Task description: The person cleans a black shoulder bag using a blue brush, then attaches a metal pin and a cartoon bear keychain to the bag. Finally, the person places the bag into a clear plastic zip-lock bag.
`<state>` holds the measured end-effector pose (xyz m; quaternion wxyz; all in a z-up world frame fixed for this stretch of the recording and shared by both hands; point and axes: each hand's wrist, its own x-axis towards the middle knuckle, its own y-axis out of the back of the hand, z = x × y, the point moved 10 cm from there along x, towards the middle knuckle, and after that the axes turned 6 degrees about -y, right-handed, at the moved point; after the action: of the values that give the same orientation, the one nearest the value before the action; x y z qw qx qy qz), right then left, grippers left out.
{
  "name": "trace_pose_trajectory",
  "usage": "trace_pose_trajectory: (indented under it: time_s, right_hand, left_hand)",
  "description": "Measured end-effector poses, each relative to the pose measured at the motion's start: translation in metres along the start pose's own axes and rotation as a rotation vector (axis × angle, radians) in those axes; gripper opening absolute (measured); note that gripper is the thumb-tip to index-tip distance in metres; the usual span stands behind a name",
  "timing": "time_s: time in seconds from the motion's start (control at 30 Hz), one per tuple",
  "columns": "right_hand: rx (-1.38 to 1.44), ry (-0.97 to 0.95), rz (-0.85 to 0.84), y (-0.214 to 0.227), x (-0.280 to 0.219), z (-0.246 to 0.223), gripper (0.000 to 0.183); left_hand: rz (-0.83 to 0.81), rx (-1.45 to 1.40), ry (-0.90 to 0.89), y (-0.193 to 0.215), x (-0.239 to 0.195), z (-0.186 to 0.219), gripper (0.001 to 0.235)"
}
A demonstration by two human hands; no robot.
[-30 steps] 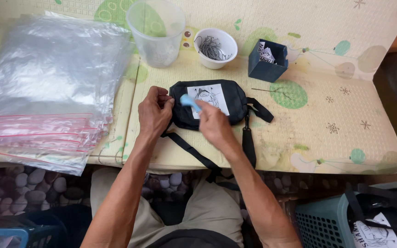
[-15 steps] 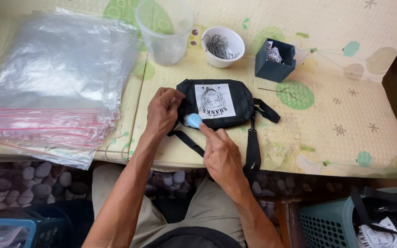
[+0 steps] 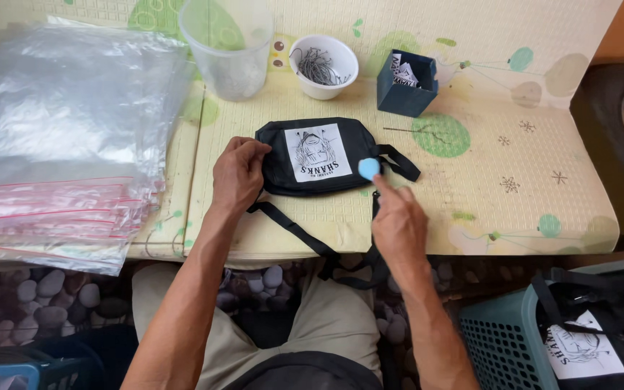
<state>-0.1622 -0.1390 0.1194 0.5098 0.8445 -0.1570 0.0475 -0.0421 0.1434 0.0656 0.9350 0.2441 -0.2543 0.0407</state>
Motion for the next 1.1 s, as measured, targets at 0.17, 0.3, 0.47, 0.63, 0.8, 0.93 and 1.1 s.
trace_pose_trajectory:
  time_s: [0.17,0.3,0.47,0.63,0.8,0.93,1.1]
  right_hand:
    - [0.107,0.029,0.086,0.012,-0.002,-0.010,0.040]
    - [0.198,0.127,-0.125,-0.047,-0.016,-0.029,0.044]
    - [0.001,0.002,-0.012,-0.005,0.009,0.000,0.042]
    - [0.128,-0.016,0.151,0.018,0.047,0.021,0.041]
    - [0.102,-0.031,-0.149,-0.016,0.061,0.023,0.043]
    - [0.029,-0.194,-0.273,0.026,0.032,0.012,0.039]
    - [0.303,-0.451,0.007,-0.002,0.044,0.080,0.037]
  left_hand:
    - [0.027,0.004,0.004,-0.001,0.000,-0.001,0.022]
    - [0.023,0.024,-0.006,-0.001,0.001,-0.003,0.021]
    - [0.021,0.023,0.004,-0.001,-0.002,-0.004,0.021]
    - [0.026,0.014,-0.011,-0.003,0.000,-0.003,0.022]
    - [0.008,0.068,-0.014,-0.003,0.000,0.001,0.021]
    - [0.016,0.070,-0.010,-0.006,0.001,-0.009,0.020]
    - [0.012,0.078,-0.018,-0.005,0.000,-0.004,0.020]
